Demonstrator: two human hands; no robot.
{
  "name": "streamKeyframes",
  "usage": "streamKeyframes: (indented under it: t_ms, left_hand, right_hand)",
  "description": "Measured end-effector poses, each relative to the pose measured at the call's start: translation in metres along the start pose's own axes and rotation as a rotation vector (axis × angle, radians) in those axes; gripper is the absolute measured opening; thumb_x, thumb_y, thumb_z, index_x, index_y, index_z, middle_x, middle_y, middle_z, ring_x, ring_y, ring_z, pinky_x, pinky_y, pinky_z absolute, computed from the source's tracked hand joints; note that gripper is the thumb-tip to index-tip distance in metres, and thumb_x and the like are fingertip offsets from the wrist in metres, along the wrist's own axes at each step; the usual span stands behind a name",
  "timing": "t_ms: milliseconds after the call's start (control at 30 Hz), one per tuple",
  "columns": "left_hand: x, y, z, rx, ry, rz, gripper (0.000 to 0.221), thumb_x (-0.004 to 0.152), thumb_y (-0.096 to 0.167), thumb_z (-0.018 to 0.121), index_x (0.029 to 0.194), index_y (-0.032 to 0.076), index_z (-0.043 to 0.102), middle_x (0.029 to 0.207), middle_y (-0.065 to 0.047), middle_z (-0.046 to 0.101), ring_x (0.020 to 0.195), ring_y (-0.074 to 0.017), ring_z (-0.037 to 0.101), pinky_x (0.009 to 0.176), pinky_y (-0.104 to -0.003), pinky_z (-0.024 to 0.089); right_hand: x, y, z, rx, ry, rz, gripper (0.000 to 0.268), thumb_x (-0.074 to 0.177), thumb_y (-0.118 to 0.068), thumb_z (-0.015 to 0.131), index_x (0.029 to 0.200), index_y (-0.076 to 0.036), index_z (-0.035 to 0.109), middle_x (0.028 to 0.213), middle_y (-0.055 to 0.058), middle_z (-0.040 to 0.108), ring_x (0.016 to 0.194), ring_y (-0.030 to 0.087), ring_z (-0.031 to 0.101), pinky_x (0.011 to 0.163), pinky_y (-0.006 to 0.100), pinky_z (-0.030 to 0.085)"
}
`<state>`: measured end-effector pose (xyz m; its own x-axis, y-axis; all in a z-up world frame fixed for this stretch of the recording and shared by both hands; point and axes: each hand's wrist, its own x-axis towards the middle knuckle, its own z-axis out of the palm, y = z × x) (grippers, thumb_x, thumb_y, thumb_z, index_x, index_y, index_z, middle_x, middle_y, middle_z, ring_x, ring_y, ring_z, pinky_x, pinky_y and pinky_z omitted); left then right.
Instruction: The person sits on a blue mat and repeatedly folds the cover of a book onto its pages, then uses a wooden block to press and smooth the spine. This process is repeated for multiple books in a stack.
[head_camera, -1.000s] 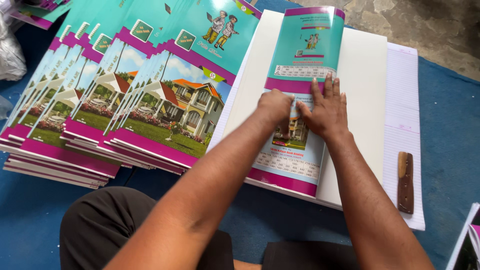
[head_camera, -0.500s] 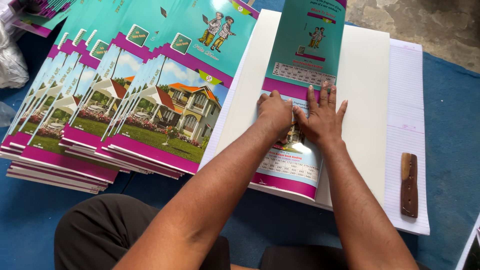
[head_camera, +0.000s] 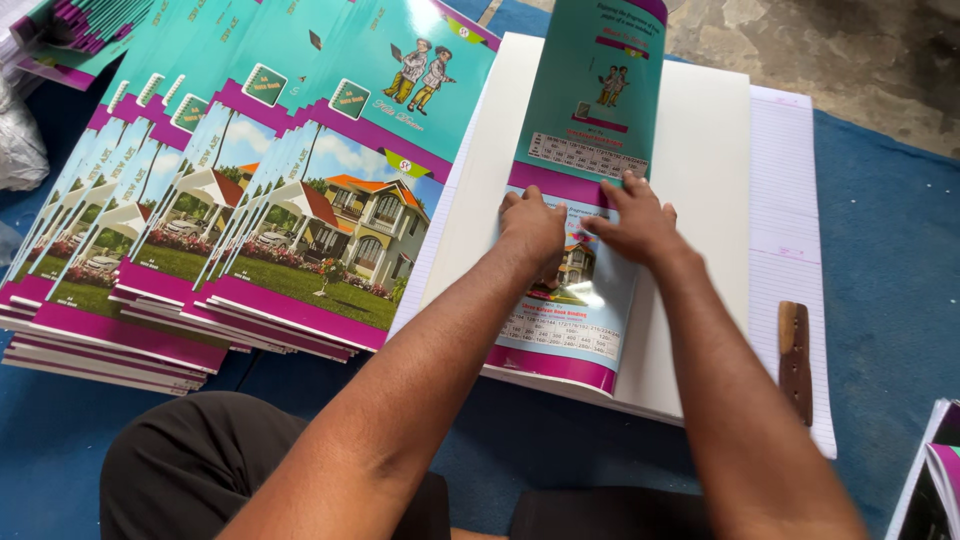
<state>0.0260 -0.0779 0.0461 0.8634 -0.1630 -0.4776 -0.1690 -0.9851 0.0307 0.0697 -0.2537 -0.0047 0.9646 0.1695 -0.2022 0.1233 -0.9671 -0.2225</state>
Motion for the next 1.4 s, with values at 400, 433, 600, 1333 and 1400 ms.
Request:
streamKeyframes:
  t_ms: [400,433,600,1333,1400]
  left_hand:
    - [-0.001,-0.003,0.005,-0.075,0.051,0.016,0.123,0.054,0.039,0.102,0.157,0.024,0.038,0.15,-0.024,0.039,0.137,-0.0501,0.039,0.111,-0.051,0.045]
    - [-0.001,-0.003,0.006,-0.092,0.068,0.018,0.12,0.054,0.038,0.102,0.155,0.024,0.041,0.15,-0.024,0.039,0.137,-0.0505,0.039,0.111,-0.052,0.044]
    - [0.004,-0.006,0.018,-0.141,0.125,0.038,0.105,0.055,0.033,0.1,0.148,0.023,0.053,0.147,-0.026,0.044,0.134,-0.0493,0.042,0.111,-0.052,0.044]
    - [-0.009,0.002,0.018,-0.19,0.085,0.028,0.101,0.069,0.027,0.091,0.156,0.037,0.04,0.155,-0.026,0.036,0.141,-0.0578,0.03,0.114,-0.057,0.039]
    - [-0.008,0.003,0.016,-0.191,0.076,0.027,0.098,0.069,0.024,0.091,0.154,0.039,0.043,0.157,-0.028,0.033,0.141,-0.0607,0.029,0.115,-0.058,0.038]
  right_hand:
    - [-0.069,0.131,-0.04,0.224,0.093,0.324,0.057,0.082,-0.034,0.081,0.129,-0.005,0.067,0.118,0.024,0.074,0.107,0.035,0.073,0.092,0.044,0.058]
    - [-0.078,0.142,-0.043,0.176,0.12,0.344,0.056,0.08,-0.033,0.083,0.126,-0.004,0.069,0.118,0.025,0.073,0.106,0.036,0.072,0.091,0.045,0.057]
    - [-0.12,0.17,-0.057,0.119,0.041,0.559,0.056,0.075,-0.03,0.086,0.116,0.007,0.075,0.109,0.029,0.079,0.097,0.037,0.078,0.087,0.046,0.061]
    - [-0.155,0.12,-0.049,0.139,0.046,0.508,0.036,0.096,-0.029,0.069,0.127,-0.011,0.069,0.106,0.019,0.074,0.091,0.03,0.074,0.085,0.05,0.058]
    - [-0.145,0.099,-0.051,0.221,0.025,0.456,0.035,0.101,-0.029,0.062,0.134,-0.015,0.063,0.109,0.017,0.072,0.094,0.029,0.072,0.084,0.049,0.058]
